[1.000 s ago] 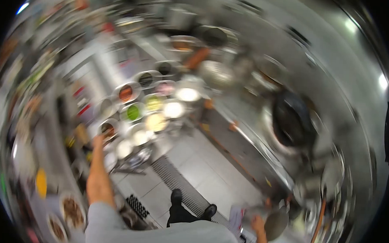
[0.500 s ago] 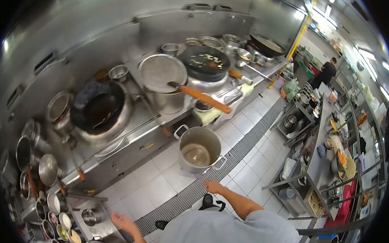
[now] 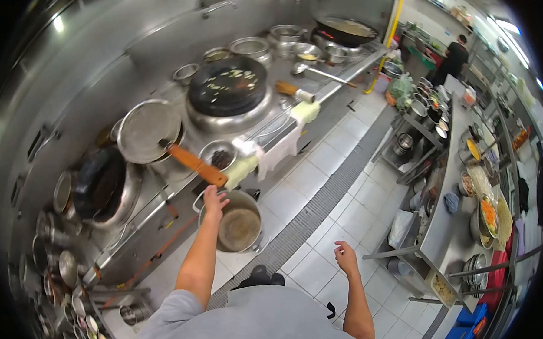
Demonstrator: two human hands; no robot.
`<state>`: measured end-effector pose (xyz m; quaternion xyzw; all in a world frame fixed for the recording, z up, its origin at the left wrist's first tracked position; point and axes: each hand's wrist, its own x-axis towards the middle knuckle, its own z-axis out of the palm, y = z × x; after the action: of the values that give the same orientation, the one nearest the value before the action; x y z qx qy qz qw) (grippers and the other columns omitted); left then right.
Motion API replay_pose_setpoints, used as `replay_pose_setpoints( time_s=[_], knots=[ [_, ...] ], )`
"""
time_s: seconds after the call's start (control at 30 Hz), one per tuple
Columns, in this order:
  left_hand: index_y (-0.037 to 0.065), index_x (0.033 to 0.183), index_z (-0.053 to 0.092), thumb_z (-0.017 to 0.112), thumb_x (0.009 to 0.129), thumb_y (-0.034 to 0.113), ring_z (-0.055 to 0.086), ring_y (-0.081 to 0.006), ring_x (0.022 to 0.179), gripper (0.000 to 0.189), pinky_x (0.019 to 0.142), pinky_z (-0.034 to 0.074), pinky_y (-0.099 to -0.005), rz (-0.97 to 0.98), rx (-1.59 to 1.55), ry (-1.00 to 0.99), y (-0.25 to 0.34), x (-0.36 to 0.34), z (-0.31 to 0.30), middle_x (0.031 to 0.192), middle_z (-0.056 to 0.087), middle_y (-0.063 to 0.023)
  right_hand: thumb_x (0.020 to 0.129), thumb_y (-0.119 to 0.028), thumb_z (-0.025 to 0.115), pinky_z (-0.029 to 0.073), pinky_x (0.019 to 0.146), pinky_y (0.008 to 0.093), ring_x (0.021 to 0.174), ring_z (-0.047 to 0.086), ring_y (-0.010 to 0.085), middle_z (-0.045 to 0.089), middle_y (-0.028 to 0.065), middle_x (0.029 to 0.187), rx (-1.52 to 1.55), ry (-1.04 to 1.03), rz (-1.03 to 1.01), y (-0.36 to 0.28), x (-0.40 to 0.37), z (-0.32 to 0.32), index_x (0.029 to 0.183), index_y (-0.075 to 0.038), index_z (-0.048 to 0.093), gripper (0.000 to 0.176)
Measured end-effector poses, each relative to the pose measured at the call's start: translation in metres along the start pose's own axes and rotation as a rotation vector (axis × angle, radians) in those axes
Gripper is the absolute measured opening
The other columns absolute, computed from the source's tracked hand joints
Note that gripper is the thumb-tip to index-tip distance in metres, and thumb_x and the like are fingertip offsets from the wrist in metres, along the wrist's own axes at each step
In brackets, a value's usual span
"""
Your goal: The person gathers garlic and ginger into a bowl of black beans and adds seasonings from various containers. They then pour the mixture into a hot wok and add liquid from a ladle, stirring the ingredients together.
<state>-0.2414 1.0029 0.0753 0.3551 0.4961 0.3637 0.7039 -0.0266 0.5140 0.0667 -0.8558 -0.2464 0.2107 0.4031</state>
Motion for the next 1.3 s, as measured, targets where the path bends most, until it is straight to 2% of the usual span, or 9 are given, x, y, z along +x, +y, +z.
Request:
replay_pose_setpoints(
  time_s=[0.1,0.13,0.2,0.23,0.37,0.6,0.77,1.07,1.3],
  knots=[
    [0.022,0.137,0.038,0.048,0.096,0.043,0.056,-0.0317,0.103,0.047,0.070,0.055,-0.0481,-0.032,-0.280,0.054,-0.079,0.146,-0.016,0.130,0.048,-0.0060,0.086,-0.007,0.061,0.050,0.054,0.0308,0.061,0.064,0.0150,0.065,0.0063,0.079,-0.036,0.099,0.033,0.016,0.013,-0.043,0.112,-0.008,0.063,0.027],
    [0.023,0.136,0.039,0.048,0.096,0.045,0.056,-0.0309,0.101,0.046,0.071,0.054,-0.0472,0.100,-0.183,0.033,-0.074,0.135,-0.001,0.127,0.049,-0.0062,0.086,-0.007,0.061,0.051,0.055,0.0312,0.061,0.064,0.0154,0.065,0.0066,0.079,-0.045,0.122,0.042,0.022,0.016,-0.054,0.112,-0.008,0.064,0.026],
    [0.018,0.121,0.047,0.050,0.096,0.047,0.054,-0.0271,0.090,0.038,0.070,0.052,-0.0474,-0.129,-0.182,0.196,-0.043,0.156,0.018,0.119,0.051,-0.0054,0.085,-0.009,0.062,0.051,0.061,0.0336,0.066,0.064,0.0197,0.066,0.0085,0.081,-0.068,0.122,0.091,0.034,0.025,-0.073,0.110,-0.009,0.064,0.026],
    [0.013,0.111,0.047,0.054,0.096,0.044,0.057,-0.0258,0.082,0.035,0.066,0.053,-0.0456,-0.059,-0.223,0.301,-0.049,0.168,0.018,0.109,0.055,-0.0080,0.084,-0.010,0.063,0.051,0.066,0.0357,0.072,0.064,0.0235,0.067,0.0101,0.083,-0.080,0.097,0.130,0.040,0.031,-0.079,0.110,-0.009,0.065,0.026],
    [0.007,0.102,0.043,0.054,0.094,0.023,0.057,-0.0223,0.074,0.021,0.059,0.055,-0.0374,0.195,-0.181,0.462,-0.029,0.136,0.047,0.087,0.052,-0.0100,0.082,-0.016,0.065,0.052,0.074,0.0401,0.082,0.066,0.0299,0.068,0.0120,0.086,-0.296,-0.021,0.175,0.079,0.063,-0.098,0.109,-0.012,0.065,0.027],
    [0.000,0.098,0.042,0.049,0.091,0.013,0.057,-0.0227,0.080,0.017,0.069,0.058,-0.0372,0.324,-0.218,0.759,-0.054,0.077,0.094,0.100,0.051,-0.0136,0.085,-0.021,0.065,0.053,0.075,0.0387,0.078,0.067,0.0286,0.069,0.0132,0.088,-0.167,-0.464,0.431,0.087,0.181,-0.132,0.112,-0.012,0.065,0.028],
    [-0.004,0.104,0.043,0.048,0.094,0.014,0.061,-0.0265,0.088,0.020,0.080,0.058,-0.0399,0.373,-0.339,0.818,-0.043,0.049,0.162,0.109,0.053,-0.0169,0.084,-0.019,0.063,0.053,0.077,0.0399,0.081,0.067,0.0310,0.069,0.0154,0.090,-0.336,-0.290,0.138,0.102,0.310,-0.157,0.112,-0.010,0.064,0.029],
    [-0.001,0.109,0.044,0.047,0.096,0.015,0.062,-0.0264,0.089,0.021,0.078,0.056,-0.0372,0.522,-0.274,0.924,-0.010,0.054,0.266,0.108,0.057,-0.0170,0.084,-0.015,0.064,0.052,0.076,0.0413,0.081,0.066,0.0324,0.068,0.0158,0.088,-0.188,-0.250,-0.232,0.051,0.640,-0.172,0.113,-0.010,0.063,0.029],
    [-0.001,0.118,0.042,0.048,0.093,0.019,0.061,-0.0292,0.092,0.032,0.081,0.058,-0.0389,0.458,-0.369,0.899,0.011,0.093,0.451,0.115,0.054,-0.0170,0.084,-0.011,0.063,0.049,0.085,0.0437,0.094,0.061,0.0352,0.064,0.0159,0.099,-0.139,-0.125,-0.452,-0.033,0.862,-0.219,0.118,-0.008,0.059,0.034]
  ],
)
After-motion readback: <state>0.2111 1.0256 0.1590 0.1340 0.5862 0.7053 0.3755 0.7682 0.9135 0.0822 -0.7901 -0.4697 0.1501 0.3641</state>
